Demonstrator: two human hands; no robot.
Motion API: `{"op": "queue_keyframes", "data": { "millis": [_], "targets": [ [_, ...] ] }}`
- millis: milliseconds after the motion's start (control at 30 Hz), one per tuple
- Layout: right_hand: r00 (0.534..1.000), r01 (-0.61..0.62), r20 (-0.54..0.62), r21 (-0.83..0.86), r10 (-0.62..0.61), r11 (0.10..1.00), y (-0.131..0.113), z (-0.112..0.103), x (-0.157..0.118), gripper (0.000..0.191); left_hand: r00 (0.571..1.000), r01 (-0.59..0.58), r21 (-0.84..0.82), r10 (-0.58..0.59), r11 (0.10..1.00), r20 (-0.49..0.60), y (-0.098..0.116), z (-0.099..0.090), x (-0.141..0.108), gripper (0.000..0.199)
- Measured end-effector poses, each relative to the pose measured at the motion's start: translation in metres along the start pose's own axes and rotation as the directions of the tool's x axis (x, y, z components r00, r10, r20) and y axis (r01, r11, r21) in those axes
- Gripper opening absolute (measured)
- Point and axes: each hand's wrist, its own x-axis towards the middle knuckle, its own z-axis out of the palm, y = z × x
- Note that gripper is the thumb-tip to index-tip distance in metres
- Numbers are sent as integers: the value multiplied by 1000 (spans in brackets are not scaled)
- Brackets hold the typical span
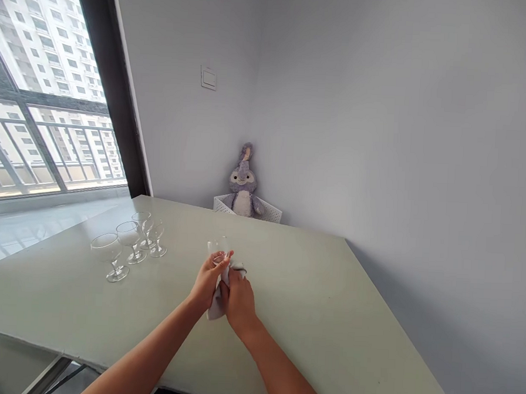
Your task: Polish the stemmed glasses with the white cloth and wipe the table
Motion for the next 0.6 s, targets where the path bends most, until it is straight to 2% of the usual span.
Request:
{"op": "queue_keyframes", "data": {
  "millis": [67, 133, 167, 233, 267, 333, 367, 400, 433, 500, 533, 600],
  "targets": [
    [991, 124, -30, -226, -134, 966, 1, 2, -7, 30, 998, -24, -22, 22, 999, -65, 0, 1, 5, 42],
    [970, 224, -13, -354, -244, 908, 1, 2, -16, 37, 997, -50, -32, 48, 998, -67, 1, -1, 12, 43],
    [965, 243, 7, -387, -261, 890, 1, 1, -20, 39, 996, -67, -23, 66, 997, -54, 1, -2, 15, 43],
    [970, 243, 99, -411, -222, 879, -2, -7, -28, 37, 993, -107, 25, 108, 994, -53, 3, -8, 21, 43],
    [964, 253, 184, -404, -193, 879, -4, -14, -31, 33, 989, -128, 59, 132, 990, -69, 4, -11, 23, 43],
    [914, 308, 368, -352, -172, 884, -8, -31, -33, 26, 976, -169, 139, 185, 976, -113, 7, -16, 25, 43],
    [888, 330, 426, -322, -175, 887, -11, -40, -31, 26, 969, -190, 177, 213, 966, -122, 8, -18, 26, 43],
    [886, 323, 432, -310, -171, 894, -13, -48, -27, 28, 964, -210, 210, 238, 955, -117, 9, -19, 26, 44],
    [910, 285, 385, -318, -152, 904, -15, -54, -21, 30, 962, -228, 235, 257, 945, -97, 9, -19, 25, 44],
    [976, 144, 202, -342, -76, 929, -16, -59, -5, 29, 961, -259, 251, 275, 933, -31, 7, -13, 21, 44],
    [992, 72, 126, -333, -31, 940, -16, -57, 5, 28, 962, -268, 246, 273, 931, 16, 5, -8, 19, 43],
    [995, -28, 85, -254, 51, 967, -12, -47, 23, 22, 959, -281, 242, 261, 929, 113, 0, 4, 15, 40]
  ]
}}
